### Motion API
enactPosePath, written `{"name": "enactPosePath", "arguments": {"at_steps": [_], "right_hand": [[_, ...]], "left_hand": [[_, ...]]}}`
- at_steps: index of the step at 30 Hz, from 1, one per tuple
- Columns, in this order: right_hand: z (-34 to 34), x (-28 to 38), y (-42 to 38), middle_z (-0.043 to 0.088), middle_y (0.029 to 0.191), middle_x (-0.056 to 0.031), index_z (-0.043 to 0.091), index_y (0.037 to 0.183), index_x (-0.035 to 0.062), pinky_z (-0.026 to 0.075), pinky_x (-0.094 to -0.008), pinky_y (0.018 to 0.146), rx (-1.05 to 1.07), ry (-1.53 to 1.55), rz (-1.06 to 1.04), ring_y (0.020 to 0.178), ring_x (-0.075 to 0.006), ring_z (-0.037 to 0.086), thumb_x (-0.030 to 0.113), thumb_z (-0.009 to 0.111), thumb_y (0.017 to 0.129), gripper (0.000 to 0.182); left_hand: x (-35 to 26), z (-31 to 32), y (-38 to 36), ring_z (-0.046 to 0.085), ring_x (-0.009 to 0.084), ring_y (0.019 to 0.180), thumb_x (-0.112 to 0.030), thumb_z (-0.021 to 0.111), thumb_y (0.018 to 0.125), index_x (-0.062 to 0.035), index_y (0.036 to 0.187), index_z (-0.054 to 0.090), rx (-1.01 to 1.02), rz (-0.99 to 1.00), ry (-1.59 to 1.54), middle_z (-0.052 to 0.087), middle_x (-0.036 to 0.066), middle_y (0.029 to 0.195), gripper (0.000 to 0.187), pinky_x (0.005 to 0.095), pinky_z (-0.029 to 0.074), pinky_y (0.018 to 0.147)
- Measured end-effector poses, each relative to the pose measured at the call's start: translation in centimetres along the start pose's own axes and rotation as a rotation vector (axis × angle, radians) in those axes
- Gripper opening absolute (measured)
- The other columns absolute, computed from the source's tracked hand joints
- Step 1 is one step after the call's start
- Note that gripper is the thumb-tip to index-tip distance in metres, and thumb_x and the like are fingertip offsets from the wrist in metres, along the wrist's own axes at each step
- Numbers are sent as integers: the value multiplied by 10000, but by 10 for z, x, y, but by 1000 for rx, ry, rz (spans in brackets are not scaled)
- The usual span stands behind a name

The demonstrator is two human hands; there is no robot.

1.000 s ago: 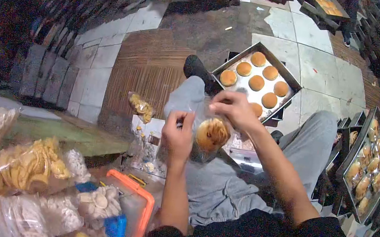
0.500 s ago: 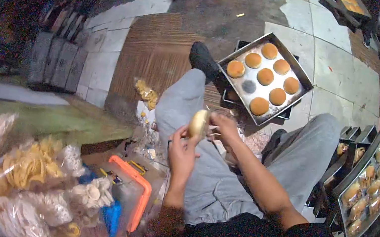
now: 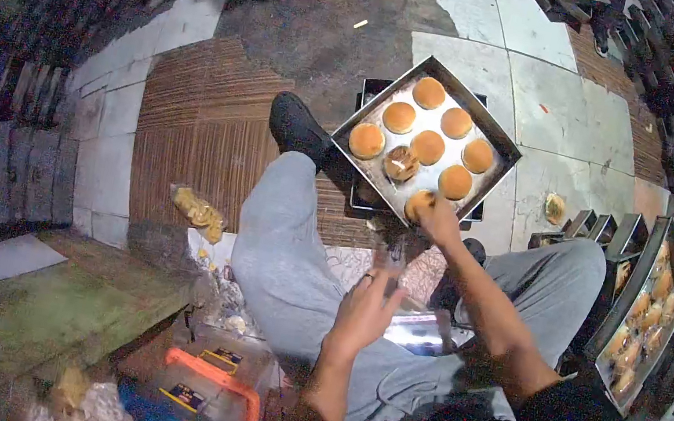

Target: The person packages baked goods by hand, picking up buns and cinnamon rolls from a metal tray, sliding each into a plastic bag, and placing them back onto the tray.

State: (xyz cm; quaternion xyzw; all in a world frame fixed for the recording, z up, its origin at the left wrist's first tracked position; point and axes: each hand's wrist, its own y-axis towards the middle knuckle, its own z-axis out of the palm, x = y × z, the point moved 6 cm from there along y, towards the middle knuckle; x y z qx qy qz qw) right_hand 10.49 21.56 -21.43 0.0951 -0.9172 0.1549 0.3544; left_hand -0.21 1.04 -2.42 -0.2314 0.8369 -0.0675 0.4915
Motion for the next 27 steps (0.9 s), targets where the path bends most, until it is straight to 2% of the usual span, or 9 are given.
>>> {"name": "enactPosePath", "arguments": {"at_steps": [5, 9, 12, 15, 17, 19, 23, 25, 27], "right_hand": [[-75, 85, -161, 700, 908, -273, 711, 944, -36, 562, -525, 818, 944, -444, -252, 854, -437, 700, 251, 701, 852, 301], [-89, 68, -231, 670, 958, -249, 672, 882, -23, 498, -522, 847, 495, -291, -461, 938, -439, 638, 89, 709, 754, 174], [-119, 101, -223, 663, 949, -244, 653, 969, -28, 487, -539, 843, 532, -146, -440, 897, -433, 642, 29, 649, 748, 228], [-123, 99, -233, 662, 924, -244, 654, 915, -16, 478, -528, 837, 650, -11, -482, 932, -443, 627, 28, 682, 707, 214], [-122, 87, -217, 673, 875, -230, 680, 867, -2, 495, -518, 787, 588, -145, -647, 869, -443, 649, 42, 716, 670, 205], [-188, 143, -192, 685, 862, -220, 704, 869, 1, 519, -510, 788, 338, 62, -729, 850, -429, 669, 61, 718, 687, 192], [-234, 176, -185, 702, 895, -212, 712, 951, -11, 538, -476, 826, 431, 44, -597, 901, -402, 688, 83, 718, 740, 231], [-240, 180, -195, 718, 1025, -214, 714, 1070, 8, 543, -450, 892, 481, 150, -548, 991, -395, 689, 80, 692, 801, 279], [-234, 172, -203, 703, 1151, -218, 688, 1168, 3, 528, -424, 973, 394, 275, -706, 1095, -383, 671, 91, 675, 840, 339]], "left_hand": [[3, 21, -5, 648, 428, 1015, -289, 554, 1010, -7, 1063, 664, 300, -72, 186, 683, 246, 1029, 307, 505, 502, 890], [7, 39, -29, 658, 440, 965, -304, 510, 1028, -5, 1056, 653, 346, -28, 214, 689, 258, 1009, 333, 526, 505, 863], [-13, 37, -48, 646, 491, 904, -319, 496, 1032, -16, 1080, 579, 231, 128, 191, 691, 271, 942, 318, 578, 499, 785], [-16, 31, -58, 656, 471, 959, -308, 563, 1012, -1, 1144, 574, 321, -107, 234, 698, 258, 935, 334, 529, 519, 828], [-17, 29, -53, 685, 404, 965, -261, 641, 979, -12, 1246, 556, 35, 145, -28, 713, 226, 908, 375, 460, 528, 868], [-21, 30, -49, 677, 300, 1030, -219, 705, 932, -41, 1177, 650, -24, 113, -299, 723, 164, 1048, 308, 415, 500, 954], [-61, -6, -22, 655, 251, 1054, -152, 755, 845, -73, 984, 721, 141, 204, -39, 734, 77, 1012, 163, 395, 436, 1021], [-108, -31, -24, 677, 278, 873, -143, 746, 822, -85, 917, 712, -151, 602, 431, 720, 88, 844, 116, 456, 454, 975], [-120, -35, -26, 658, 277, 840, -150, 750, 822, -96, 922, 707, -176, 719, 437, 704, 78, 830, 121, 475, 439, 975]]}}
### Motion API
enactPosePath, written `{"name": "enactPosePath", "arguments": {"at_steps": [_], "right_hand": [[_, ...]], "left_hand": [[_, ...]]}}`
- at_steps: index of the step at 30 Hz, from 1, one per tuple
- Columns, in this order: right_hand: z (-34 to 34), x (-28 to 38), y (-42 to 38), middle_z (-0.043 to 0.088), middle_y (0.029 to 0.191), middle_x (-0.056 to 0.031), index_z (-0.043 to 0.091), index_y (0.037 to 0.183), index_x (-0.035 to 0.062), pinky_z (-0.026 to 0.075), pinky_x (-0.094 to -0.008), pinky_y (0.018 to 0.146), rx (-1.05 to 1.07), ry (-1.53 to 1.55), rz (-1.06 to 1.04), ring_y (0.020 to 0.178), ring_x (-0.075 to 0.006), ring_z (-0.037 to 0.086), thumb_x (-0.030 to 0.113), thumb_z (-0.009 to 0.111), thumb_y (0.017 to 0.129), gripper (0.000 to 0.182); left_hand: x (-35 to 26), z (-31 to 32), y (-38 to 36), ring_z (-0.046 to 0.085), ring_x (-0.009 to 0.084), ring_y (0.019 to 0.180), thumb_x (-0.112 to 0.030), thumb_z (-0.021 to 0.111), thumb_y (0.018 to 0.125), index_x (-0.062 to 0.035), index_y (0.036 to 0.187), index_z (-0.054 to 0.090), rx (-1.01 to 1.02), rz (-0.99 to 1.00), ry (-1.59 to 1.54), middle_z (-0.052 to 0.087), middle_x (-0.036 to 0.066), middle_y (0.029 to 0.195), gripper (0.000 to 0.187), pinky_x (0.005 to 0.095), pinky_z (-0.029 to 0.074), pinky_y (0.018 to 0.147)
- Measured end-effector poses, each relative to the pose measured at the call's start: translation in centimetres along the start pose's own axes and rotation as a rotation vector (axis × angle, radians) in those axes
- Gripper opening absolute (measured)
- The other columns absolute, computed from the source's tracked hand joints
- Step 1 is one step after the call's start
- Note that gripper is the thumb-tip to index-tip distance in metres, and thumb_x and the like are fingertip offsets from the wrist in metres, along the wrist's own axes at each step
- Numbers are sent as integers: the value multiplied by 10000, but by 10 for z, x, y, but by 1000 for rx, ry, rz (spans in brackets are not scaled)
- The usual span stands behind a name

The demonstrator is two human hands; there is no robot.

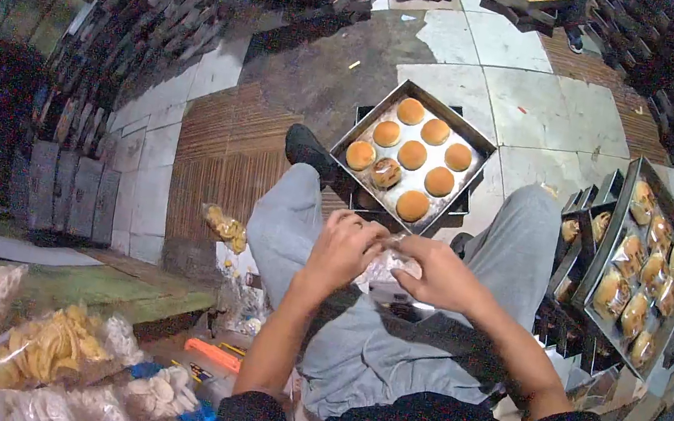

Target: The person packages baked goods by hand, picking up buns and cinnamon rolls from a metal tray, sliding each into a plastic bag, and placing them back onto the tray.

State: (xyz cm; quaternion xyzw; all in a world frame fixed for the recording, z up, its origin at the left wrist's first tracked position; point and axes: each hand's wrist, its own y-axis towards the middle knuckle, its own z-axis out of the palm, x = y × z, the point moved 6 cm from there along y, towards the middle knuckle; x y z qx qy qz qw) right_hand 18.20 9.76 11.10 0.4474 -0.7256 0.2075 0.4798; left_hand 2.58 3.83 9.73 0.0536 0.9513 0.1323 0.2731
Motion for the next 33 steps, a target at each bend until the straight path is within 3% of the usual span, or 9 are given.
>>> {"name": "enactPosePath", "arguments": {"at_steps": [12, 14, 16, 18, 21, 24, 26, 30, 33], "right_hand": [[74, -57, -3, 324, 1507, -392, 323, 1476, -80, 304, -475, 1204, 347, -76, 233, 1423, -506, 344, 157, 703, 791, 818], [54, -27, 29, 322, 1500, -404, 278, 1518, -55, 287, -466, 1209, -138, -176, -42, 1424, -512, 331, 125, 674, 785, 853], [84, -7, 55, 327, 1497, -399, 240, 1541, -41, 338, -458, 1173, -135, -137, -87, 1395, -516, 372, 113, 649, 797, 863], [117, -25, 66, 448, 1432, -360, 391, 1479, -19, 416, -468, 1099, -283, 236, 157, 1313, -487, 483, 99, 612, 815, 710], [151, -98, 88, 625, 1227, -280, 580, 1309, -15, 477, -460, 1007, -261, 156, 207, 1144, -435, 607, 93, 583, 841, 481], [157, -271, 96, 660, 1076, -287, 637, 1172, -32, 525, -467, 890, -175, -187, 684, 973, -441, 655, 139, 536, 881, 352], [142, -376, 80, 639, 1102, -350, 604, 1128, -111, 514, -510, 914, -147, -707, 636, 1000, -478, 644, 246, 582, 890, 430], [116, -458, 65, 722, 879, -256, 715, 890, -69, 522, -499, 832, -729, -114, 1092, 790, -434, 679, 296, 719, 788, 379], [130, -434, 79, 730, 832, -239, 720, 838, -55, 543, -454, 748, -590, -154, 1071, 801, -377, 707, 365, 774, 752, 432]], "left_hand": [[-28, 0, -2, 445, 367, 1379, -278, 703, 907, -101, 1356, 579, 153, 125, 20, 522, 189, 1448, 498, 479, 305, 1161], [11, -12, -1, 382, 385, 1422, -313, 657, 972, -52, 1413, 514, -293, -268, -180, 418, 258, 1514, 532, 479, 315, 1162], [63, 24, -11, 386, 351, 1431, -352, 646, 986, -16, 1413, 467, -430, -602, -561, 431, 269, 1502, 572, 452, 326, 1153], [120, 62, -20, 543, 301, 1266, -373, 562, 1042, -28, 1362, 499, -374, -925, -1328, 524, 172, 1404, 476, 444, 454, 1037], [192, 29, -35, 617, 268, 1208, -379, 544, 1052, -28, 1363, 495, -919, -1065, -1064, 589, 147, 1338, 472, 379, 515, 930], [203, 5, -26, 632, 286, 1187, -391, 520, 1059, -27, 1380, 486, -1010, -1001, -1369, 591, 132, 1340, 487, 436, 520, 944], [197, 6, -18, 635, 317, 1184, -366, 502, 1063, -29, 1401, 475, -974, -990, -1405, 591, 123, 1338, 478, 462, 540, 931], [192, 11, 1, 646, 344, 1165, -359, 475, 1067, -14, 1417, 460, -882, -966, -1532, 583, 131, 1342, 492, 434, 584, 875], [183, 15, 11, 633, 357, 1183, -379, 489, 1056, -25, 1419, 456, -813, -926, -1587, 567, 151, 1347, 509, 458, 579, 901]]}}
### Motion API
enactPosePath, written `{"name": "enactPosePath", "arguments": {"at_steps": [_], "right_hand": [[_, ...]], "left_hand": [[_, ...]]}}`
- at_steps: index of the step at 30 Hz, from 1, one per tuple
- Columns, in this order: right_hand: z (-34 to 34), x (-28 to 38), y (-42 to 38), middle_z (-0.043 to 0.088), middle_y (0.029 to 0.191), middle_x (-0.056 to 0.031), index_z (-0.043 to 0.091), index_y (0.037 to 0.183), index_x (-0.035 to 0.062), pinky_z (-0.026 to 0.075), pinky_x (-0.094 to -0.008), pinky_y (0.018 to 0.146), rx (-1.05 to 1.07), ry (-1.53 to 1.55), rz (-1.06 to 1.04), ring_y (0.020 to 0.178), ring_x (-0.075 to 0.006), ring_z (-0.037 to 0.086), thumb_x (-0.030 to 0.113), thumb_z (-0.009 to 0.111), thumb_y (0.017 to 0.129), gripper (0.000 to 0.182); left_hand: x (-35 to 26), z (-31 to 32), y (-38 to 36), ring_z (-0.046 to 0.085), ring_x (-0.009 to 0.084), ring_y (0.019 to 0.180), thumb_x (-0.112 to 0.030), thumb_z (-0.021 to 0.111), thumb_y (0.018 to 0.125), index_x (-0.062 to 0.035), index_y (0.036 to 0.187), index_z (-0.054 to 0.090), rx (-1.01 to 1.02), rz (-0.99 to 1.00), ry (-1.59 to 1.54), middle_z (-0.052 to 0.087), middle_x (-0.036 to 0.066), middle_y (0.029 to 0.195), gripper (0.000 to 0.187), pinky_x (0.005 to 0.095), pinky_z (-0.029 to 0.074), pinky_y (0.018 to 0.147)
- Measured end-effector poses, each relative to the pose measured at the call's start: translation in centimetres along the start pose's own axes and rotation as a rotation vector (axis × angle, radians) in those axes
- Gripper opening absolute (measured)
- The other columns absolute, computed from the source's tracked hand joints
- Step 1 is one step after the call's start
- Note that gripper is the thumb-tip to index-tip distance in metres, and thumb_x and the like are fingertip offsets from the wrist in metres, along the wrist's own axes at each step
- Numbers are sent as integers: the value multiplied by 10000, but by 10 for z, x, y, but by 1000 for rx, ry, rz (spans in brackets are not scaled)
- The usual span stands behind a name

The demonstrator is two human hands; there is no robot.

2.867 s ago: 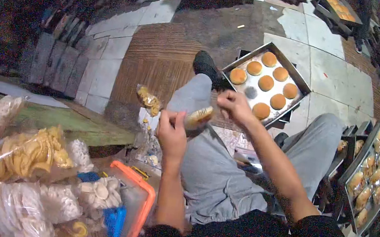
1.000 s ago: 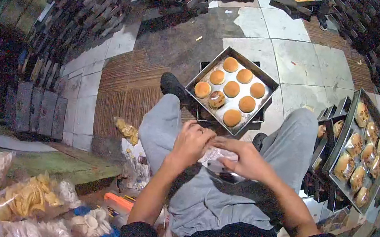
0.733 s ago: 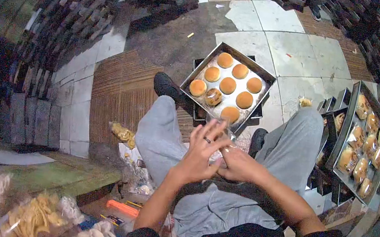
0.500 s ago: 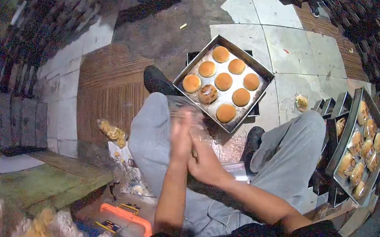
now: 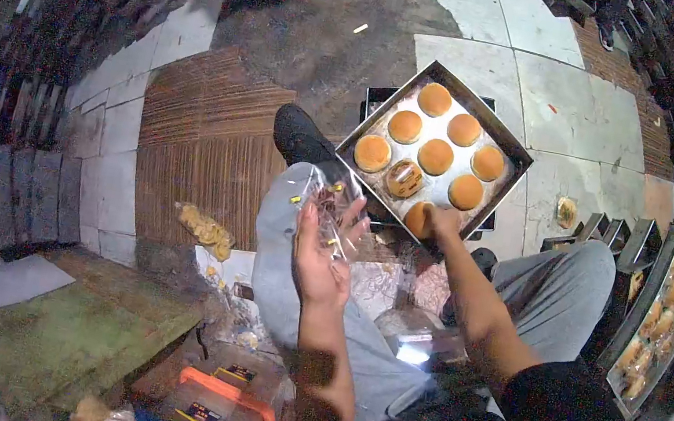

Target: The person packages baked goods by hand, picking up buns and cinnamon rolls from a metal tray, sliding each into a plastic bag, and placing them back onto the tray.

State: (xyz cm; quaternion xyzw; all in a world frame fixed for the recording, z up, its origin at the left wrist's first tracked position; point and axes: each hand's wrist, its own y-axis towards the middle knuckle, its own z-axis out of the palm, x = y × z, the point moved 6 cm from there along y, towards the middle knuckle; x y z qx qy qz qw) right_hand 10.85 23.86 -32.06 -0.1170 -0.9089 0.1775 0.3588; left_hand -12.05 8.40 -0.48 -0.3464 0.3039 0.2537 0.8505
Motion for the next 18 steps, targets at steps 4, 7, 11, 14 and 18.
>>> {"name": "enactPosePath", "arguments": {"at_steps": [4, 7, 11, 14, 18], "right_hand": [[-32, 32, -36, 693, 740, -121, 705, 829, 23, 511, -398, 614, 291, 294, -104, 688, -247, 662, 332, 751, 802, 314], [-114, 92, -128, 680, 1096, -119, 590, 1238, 73, 562, -365, 605, 750, 1051, 190, 867, -220, 686, 294, 734, 884, 441], [-212, 149, -235, 605, 1267, -146, 379, 1457, 73, 600, -396, 856, 1243, 953, -5, 1141, -274, 652, 194, 762, 914, 675], [-230, 176, -271, 620, 1271, -136, 480, 1379, 42, 561, -386, 925, 1081, 825, -495, 1133, -269, 652, 135, 760, 900, 563], [-230, 196, -336, 574, 1360, -225, 513, 1370, -3, 476, -412, 1069, 483, 310, -1302, 1283, -380, 563, 12, 718, 839, 569]], "left_hand": [[13, 0, 2, 622, 364, 1196, -393, 498, 1055, -34, 1409, 456, 31, -30, -112, 590, 133, 1281, 506, 477, 576, 920], [20, -12, -1, 636, 401, 1166, -436, 505, 1047, -54, 1301, 530, -10, -17, -102, 619, 150, 1241, 460, 541, 571, 946], [12, -14, -37, 606, 365, 1191, -443, 538, 1035, -43, 1298, 502, -36, 18, -116, 604, 119, 1219, 480, 564, 543, 965], [2, -18, -62, 600, 365, 1192, -467, 546, 1024, -38, 1276, 533, -33, 53, -99, 605, 121, 1233, 497, 585, 541, 955], [-12, 2, -107, 655, 363, 1064, -552, 490, 1018, -34, 1270, 565, 123, -23, -131, 650, 185, 1215, 581, 534, 548, 951]]}}
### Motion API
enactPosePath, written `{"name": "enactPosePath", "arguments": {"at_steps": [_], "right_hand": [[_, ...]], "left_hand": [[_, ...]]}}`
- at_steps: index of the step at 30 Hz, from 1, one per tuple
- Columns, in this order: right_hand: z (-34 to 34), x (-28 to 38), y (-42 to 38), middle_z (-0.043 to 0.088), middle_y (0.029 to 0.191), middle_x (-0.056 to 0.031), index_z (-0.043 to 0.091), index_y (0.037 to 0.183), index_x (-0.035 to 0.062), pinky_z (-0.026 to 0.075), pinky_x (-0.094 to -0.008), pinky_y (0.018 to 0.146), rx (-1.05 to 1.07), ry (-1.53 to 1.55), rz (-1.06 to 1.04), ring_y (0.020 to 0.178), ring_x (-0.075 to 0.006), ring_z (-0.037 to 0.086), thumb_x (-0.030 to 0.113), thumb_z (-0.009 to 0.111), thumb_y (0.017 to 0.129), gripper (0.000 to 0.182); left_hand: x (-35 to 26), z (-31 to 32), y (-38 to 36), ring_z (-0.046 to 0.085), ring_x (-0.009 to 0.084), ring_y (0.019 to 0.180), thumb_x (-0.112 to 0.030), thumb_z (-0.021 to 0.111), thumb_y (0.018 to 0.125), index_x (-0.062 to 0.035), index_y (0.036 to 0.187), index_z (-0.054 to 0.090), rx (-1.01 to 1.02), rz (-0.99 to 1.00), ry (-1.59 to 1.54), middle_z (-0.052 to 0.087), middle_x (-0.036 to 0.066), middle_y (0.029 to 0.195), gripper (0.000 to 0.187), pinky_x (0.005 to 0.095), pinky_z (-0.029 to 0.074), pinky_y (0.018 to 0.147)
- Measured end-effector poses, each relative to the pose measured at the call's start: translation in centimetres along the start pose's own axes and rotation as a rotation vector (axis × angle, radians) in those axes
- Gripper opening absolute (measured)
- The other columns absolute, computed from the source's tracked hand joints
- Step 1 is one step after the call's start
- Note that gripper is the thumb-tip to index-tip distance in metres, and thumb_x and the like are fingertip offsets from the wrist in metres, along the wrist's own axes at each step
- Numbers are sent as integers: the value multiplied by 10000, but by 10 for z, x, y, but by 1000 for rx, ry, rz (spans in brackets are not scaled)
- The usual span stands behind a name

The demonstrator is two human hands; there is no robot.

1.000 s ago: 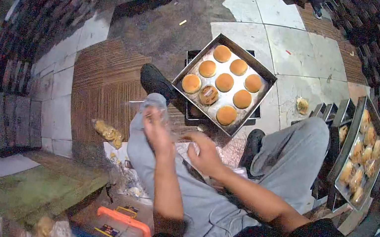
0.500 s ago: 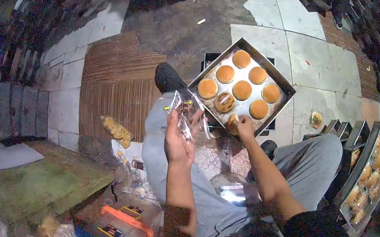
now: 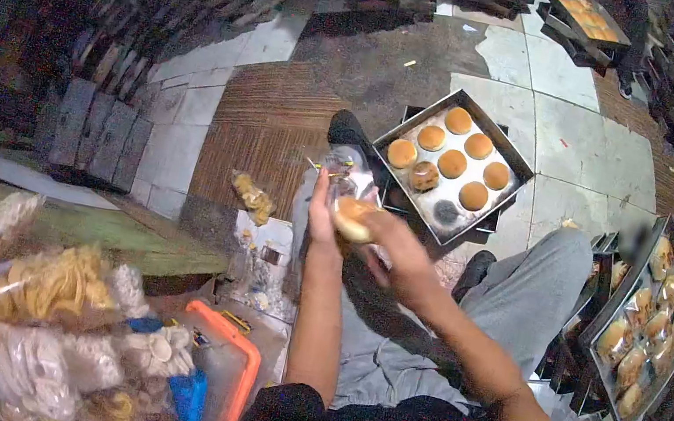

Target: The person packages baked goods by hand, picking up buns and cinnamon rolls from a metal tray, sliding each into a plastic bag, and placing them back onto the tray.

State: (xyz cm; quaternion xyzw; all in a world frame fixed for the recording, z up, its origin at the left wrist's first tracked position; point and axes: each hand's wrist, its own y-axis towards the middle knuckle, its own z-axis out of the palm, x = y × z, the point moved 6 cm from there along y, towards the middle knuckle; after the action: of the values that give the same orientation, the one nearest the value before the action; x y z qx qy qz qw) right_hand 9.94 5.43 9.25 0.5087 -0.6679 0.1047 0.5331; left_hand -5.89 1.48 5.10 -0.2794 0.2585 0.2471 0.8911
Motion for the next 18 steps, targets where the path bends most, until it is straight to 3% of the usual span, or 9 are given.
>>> {"name": "enactPosePath", "arguments": {"at_steps": [2, 4, 7, 9, 13, 14, 15, 17, 18], "right_hand": [[22, 22, -11, 468, 1495, -259, 465, 1439, -12, 389, -449, 1163, 125, -116, -164, 1426, -415, 420, -20, 664, 837, 634], [28, 22, -3, 455, 1503, -264, 463, 1438, -17, 383, -454, 1166, 42, -93, -125, 1429, -426, 409, -33, 656, 826, 641], [23, 14, 0, 470, 1492, -259, 497, 1415, -15, 370, -457, 1174, -41, -55, 2, 1421, -419, 422, -63, 644, 808, 626], [25, 21, -3, 512, 1470, -227, 566, 1385, 28, 382, -449, 1160, 203, 81, -13, 1404, -376, 465, -36, 599, 901, 488], [14, 23, 9, 595, 1379, -208, 621, 1290, 23, 485, -438, 1067, 84, -247, 13, 1296, -370, 569, -55, 683, 760, 540], [8, 24, 13, 632, 1328, -198, 645, 1252, 26, 525, -425, 1006, 11, -309, 33, 1233, -366, 612, -58, 702, 741, 521], [2, 28, 12, 632, 1328, -198, 645, 1252, 26, 525, -425, 1006, 6, -322, 39, 1233, -366, 612, -58, 702, 741, 521], [-3, 25, 10, 654, 1286, -198, 659, 1229, 18, 528, -423, 999, 105, 7, 314, 1209, -378, 623, -39, 709, 762, 473], [-4, 30, 8, 611, 1349, -211, 625, 1292, 29, 510, -424, 1028, 156, 74, 365, 1250, -390, 594, -36, 693, 784, 516]], "left_hand": [[2, -4, -9, 665, 358, 1031, -567, 456, 1026, -22, 1275, 567, 57, -47, -63, 662, 196, 1195, 609, 518, 552, 942], [29, -43, -3, 659, 393, 1061, -623, 370, 1023, 59, 1340, 518, 110, 52, -204, 635, 271, 1237, 767, 556, 547, 929], [31, -33, -16, 655, 439, 1075, -675, 320, 1001, 116, 1343, 479, 38, 187, 172, 608, 323, 1254, 877, 554, 536, 959], [20, -36, -20, 639, 449, 1119, -666, 289, 1013, 122, 1343, 474, 45, 137, -15, 594, 338, 1266, 874, 562, 528, 982], [42, -17, -19, 641, 448, 1123, -642, 349, 1016, 93, 1347, 481, 82, 58, -24, 603, 307, 1259, 817, 587, 522, 987], [49, -20, -10, 661, 405, 1040, -563, 383, 1048, 4, 1241, 562, 123, 119, 2, 659, 210, 1129, 625, 480, 558, 922], [48, -15, -10, 661, 405, 1040, -563, 383, 1048, 4, 1241, 562, 133, 108, -3, 659, 210, 1129, 625, 480, 558, 922], [35, -1, -18, 647, 382, 1099, -539, 376, 1058, -29, 1274, 537, 131, 70, -281, 635, 184, 1199, 576, 495, 528, 994], [22, 13, -29, 609, 398, 1184, -522, 361, 1067, -57, 1360, 491, 349, 43, -410, 582, 188, 1307, 565, 551, 487, 1050]]}}
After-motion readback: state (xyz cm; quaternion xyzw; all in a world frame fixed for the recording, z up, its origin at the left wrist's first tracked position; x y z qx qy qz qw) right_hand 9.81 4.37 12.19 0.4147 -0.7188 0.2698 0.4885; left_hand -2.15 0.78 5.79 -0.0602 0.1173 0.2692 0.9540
